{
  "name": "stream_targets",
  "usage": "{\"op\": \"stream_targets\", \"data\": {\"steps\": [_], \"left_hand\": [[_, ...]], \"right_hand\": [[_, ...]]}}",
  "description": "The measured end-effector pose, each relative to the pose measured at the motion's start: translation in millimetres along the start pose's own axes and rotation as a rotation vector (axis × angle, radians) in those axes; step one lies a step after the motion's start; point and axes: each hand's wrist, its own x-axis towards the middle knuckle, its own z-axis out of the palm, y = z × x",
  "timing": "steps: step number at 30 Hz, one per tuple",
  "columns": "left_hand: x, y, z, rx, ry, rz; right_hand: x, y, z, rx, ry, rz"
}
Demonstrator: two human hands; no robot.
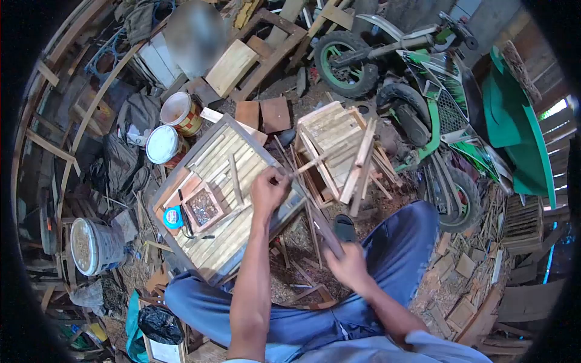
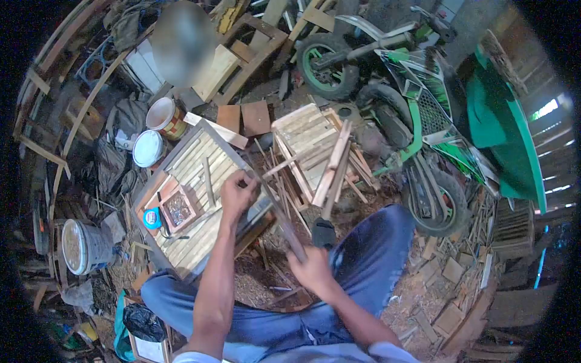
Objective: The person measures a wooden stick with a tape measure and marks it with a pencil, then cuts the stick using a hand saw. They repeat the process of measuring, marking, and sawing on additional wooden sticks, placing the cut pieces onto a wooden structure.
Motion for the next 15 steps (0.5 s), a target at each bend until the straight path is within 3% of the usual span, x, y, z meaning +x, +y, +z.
{"op": "stream_targets", "data": {"steps": [1,3,6,7,8,10,13,15], "left_hand": [[0,-2,0,0.039,0.026,0.046],[-3,1,-1,0.018,-0.004,-0.039],[-5,1,-1,0.055,0.016,-0.043],[-3,0,1,0.066,0.007,-0.057],[-1,-6,2,0.066,0.018,0.009],[-1,1,2,0.027,-0.015,-0.069],[1,-12,6,-0.007,-0.047,-0.083],[1,-8,4,0.029,-0.019,-0.027]], "right_hand": [[-23,5,-11,-0.050,-0.053,0.050],[-54,9,-27,-0.061,-0.085,0.177],[-24,-5,-15,0.016,-0.057,0.169],[1,6,4,0.011,0.040,-0.040],[27,-7,10,0.040,0.020,-0.007],[63,-25,21,0.122,0.016,-0.015],[46,-36,6,0.054,-0.022,0.052],[5,-20,-10,0.025,0.015,-0.112]]}}
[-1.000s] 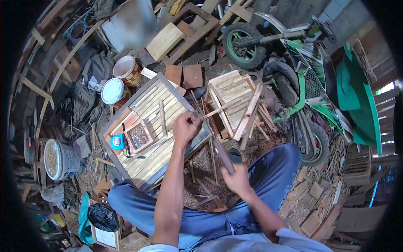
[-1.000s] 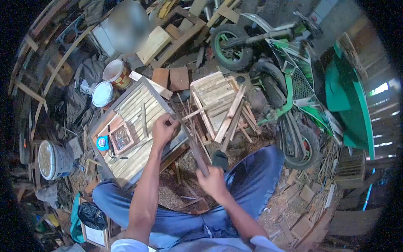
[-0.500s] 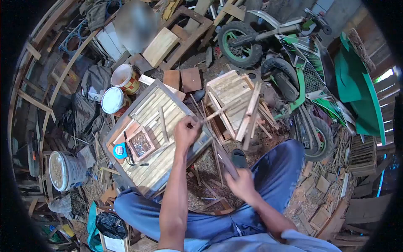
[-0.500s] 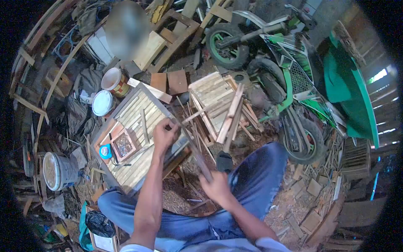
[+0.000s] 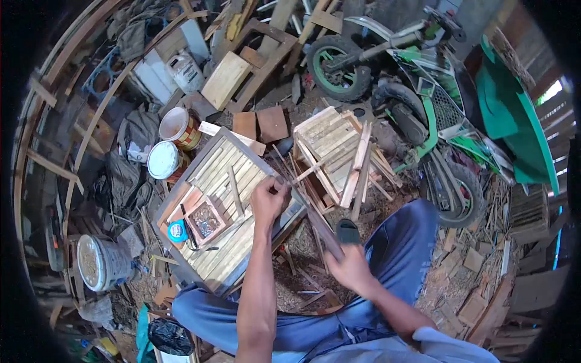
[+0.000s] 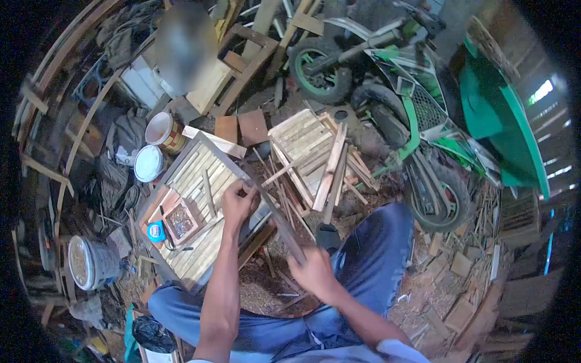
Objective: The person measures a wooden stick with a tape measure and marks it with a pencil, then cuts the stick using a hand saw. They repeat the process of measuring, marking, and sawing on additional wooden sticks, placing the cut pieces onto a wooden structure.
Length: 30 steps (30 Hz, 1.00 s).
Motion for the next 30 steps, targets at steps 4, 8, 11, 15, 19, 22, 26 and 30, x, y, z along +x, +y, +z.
{"op": "stream_targets", "data": {"steps": [4,8,11,15,19,22,26,30], "left_hand": [[-5,14,-5,-0.012,0.023,0.013],[-2,8,-1,0.029,0.053,0.067],[-3,7,-6,0.063,0.057,0.098],[-5,11,-3,0.045,0.062,0.095],[-7,12,-5,0.030,0.056,0.063],[-9,20,-8,0.026,0.069,0.065],[-3,-1,1,0.022,0.057,0.088],[-3,7,-4,0.071,0.012,0.065]], "right_hand": [[-53,-4,-24,-0.104,-0.078,0.247],[17,9,16,-0.012,0.024,0.037],[52,-5,31,0.043,0.035,0.080],[3,0,10,-0.083,0.023,0.037],[-57,-2,-22,-0.101,-0.043,0.235],[-17,-4,-7,-0.072,-0.028,0.117],[75,-5,37,0.016,0.027,0.026],[29,-16,11,-0.069,-0.004,0.048]]}}
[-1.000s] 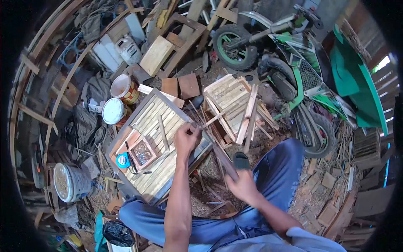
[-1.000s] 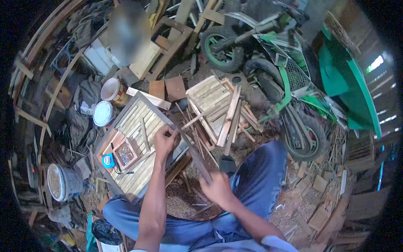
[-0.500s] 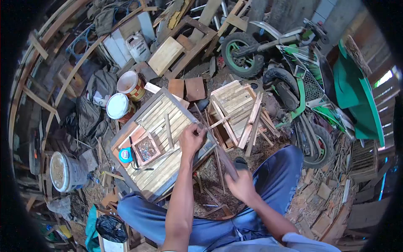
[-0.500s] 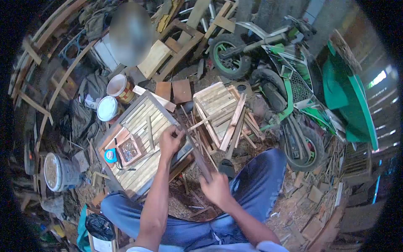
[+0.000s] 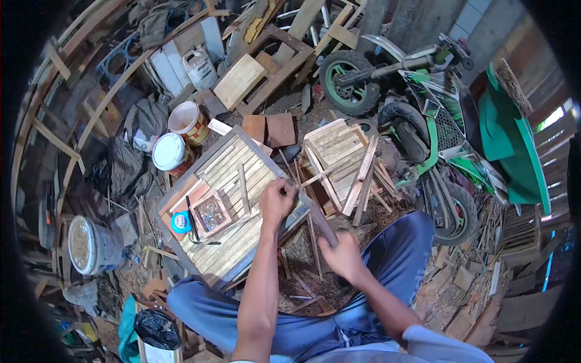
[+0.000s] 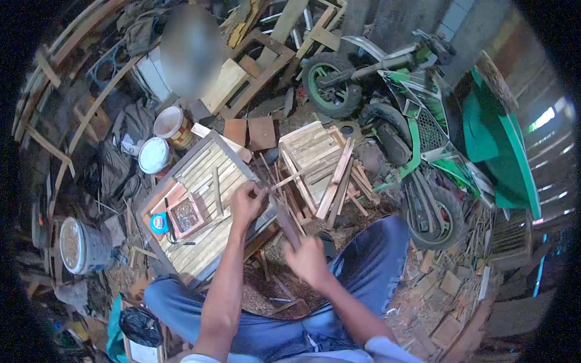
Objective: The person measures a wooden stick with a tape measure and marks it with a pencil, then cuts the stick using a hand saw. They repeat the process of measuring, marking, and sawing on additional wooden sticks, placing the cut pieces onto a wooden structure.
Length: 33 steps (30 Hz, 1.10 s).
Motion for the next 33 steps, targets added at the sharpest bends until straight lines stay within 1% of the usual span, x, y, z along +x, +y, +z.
{"op": "stream_targets", "data": {"steps": [1,2,3,4,6,8,10,12,15,16,17,18,19,22,23,25,26,27,30,31,32,33], "left_hand": [[0,2,-1,0.014,0.013,0.009],[-1,5,-3,-0.011,0.013,0.005],[-2,8,-6,-0.031,0.016,-0.001],[-3,7,-6,-0.046,0.019,-0.005],[-7,-1,-1,-0.014,0.071,0.004],[-3,3,1,-0.015,0.075,0.029],[-2,4,-1,-0.042,0.048,0.004],[0,3,-3,-0.049,-0.005,-0.045],[-2,8,-5,-0.057,0.003,-0.045],[-1,10,-3,-0.082,-0.005,-0.041],[0,10,-3,-0.103,-0.007,-0.040],[-1,9,-7,-0.118,-0.008,-0.046],[-2,10,-8,-0.109,0.024,-0.034],[-3,14,-8,-0.097,0.030,-0.068],[-2,8,-3,-0.072,0.032,-0.057],[-2,10,-5,-0.053,0.011,-0.061],[-2,11,-6,-0.044,0.001,-0.064],[0,9,-4,-0.050,0.015,-0.035],[1,2,-1,-0.024,-0.043,-0.119],[1,2,0,-0.035,-0.025,-0.093],[1,1,1,-0.041,-0.014,-0.080],[0,-1,3,-0.043,-0.001,-0.073]], "right_hand": [[-25,8,-7,-0.084,-0.009,-0.043],[-54,14,-18,-0.013,-0.042,-0.018],[-79,17,-26,-0.028,-0.070,0.120],[-91,-4,-38,-0.006,-0.062,0.220],[-90,19,-30,-0.070,-0.071,0.236],[-42,10,-5,-0.073,0.028,0.086],[22,22,32,0.031,0.077,-0.031],[40,-13,26,0.066,0.010,0.065],[4,-1,13,0.009,0.063,-0.063],[-20,4,-2,-0.046,0.013,-0.069],[-49,7,-15,-0.088,-0.028,-0.034],[-74,9,-24,-0.111,-0.013,-0.008],[-94,7,-33,-0.030,-0.010,0.100],[-85,4,-37,-0.058,-0.056,0.204],[-64,0,-27,-0.033,-0.001,0.107],[-9,12,8,0.021,0.020,0.033],[17,-1,13,0.041,0.053,-0.034],[31,-3,20,0.017,0.026,0.037],[10,-3,16,0.057,0.102,0.026],[-13,-6,1,0.055,0.071,0.013],[-40,13,-3,-0.052,0.071,-0.058],[-68,11,-19,-0.087,0.050,-0.100]]}}
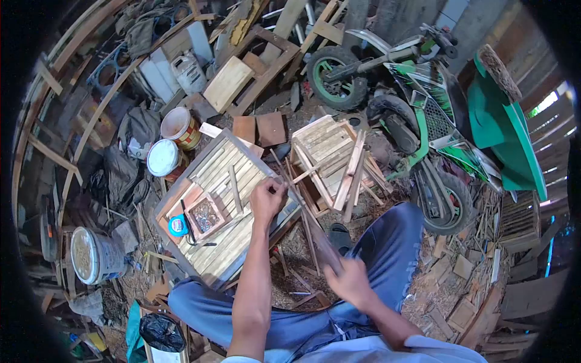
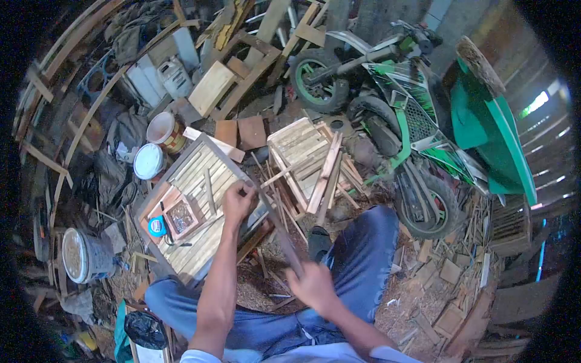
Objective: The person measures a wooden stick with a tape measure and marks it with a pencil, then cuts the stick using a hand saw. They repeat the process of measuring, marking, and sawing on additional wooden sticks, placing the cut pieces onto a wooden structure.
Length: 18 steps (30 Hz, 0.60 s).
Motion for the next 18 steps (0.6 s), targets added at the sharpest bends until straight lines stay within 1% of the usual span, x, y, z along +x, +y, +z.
{"op": "stream_targets", "data": {"steps": [1,2,3,5,6,7,8,9,10,11,13,14,16,17,18], "left_hand": [[0,-2,-1,0.004,0.020,0.007],[-1,2,-3,0.011,0.011,-0.004],[-4,4,-3,-0.019,0.022,0.010],[-3,7,-4,-0.003,0.015,-0.025],[-1,5,-5,0.009,0.027,-0.006],[-2,2,-4,0.020,0.031,0.014],[-2,1,-1,0.029,0.035,0.040],[0,3,0,0.028,0.039,0.045],[1,4,0,0.028,0.040,0.047],[-1,3,0,0.031,0.039,0.042],[-3,6,-2,0.033,0.033,0.091],[-6,7,-3,0.023,0.036,0.106],[-5,7,-4,0.011,0.055,0.139],[-5,5,-3,0.010,0.062,0.126],[-5,6,-3,0.016,0.071,0.129]], "right_hand": [[-23,3,-12,-0.026,-0.112,0.132],[-37,-12,-29,0.010,-0.084,0.235],[-33,-12,-29,0.022,-0.111,0.264],[-22,-12,-26,0.063,-0.136,0.335],[-1,-7,-12,-0.012,-0.097,0.144],[24,-3,6,0.064,-0.046,0.169],[50,-7,17,0.087,-0.011,0.139],[71,-5,32,0.087,0.077,0.040],[83,-7,39,0.141,0.009,0.162],[78,-7,37,0.144,0.016,0.163],[65,-8,27,0.133,0.005,0.158],[44,-10,12,0.173,0.044,0.157],[1,14,-1,0.054,-0.008,0.069],[-16,8,-17,-0.008,-0.095,0.116],[-20,8,-20,0.011,-0.109,0.190]]}}
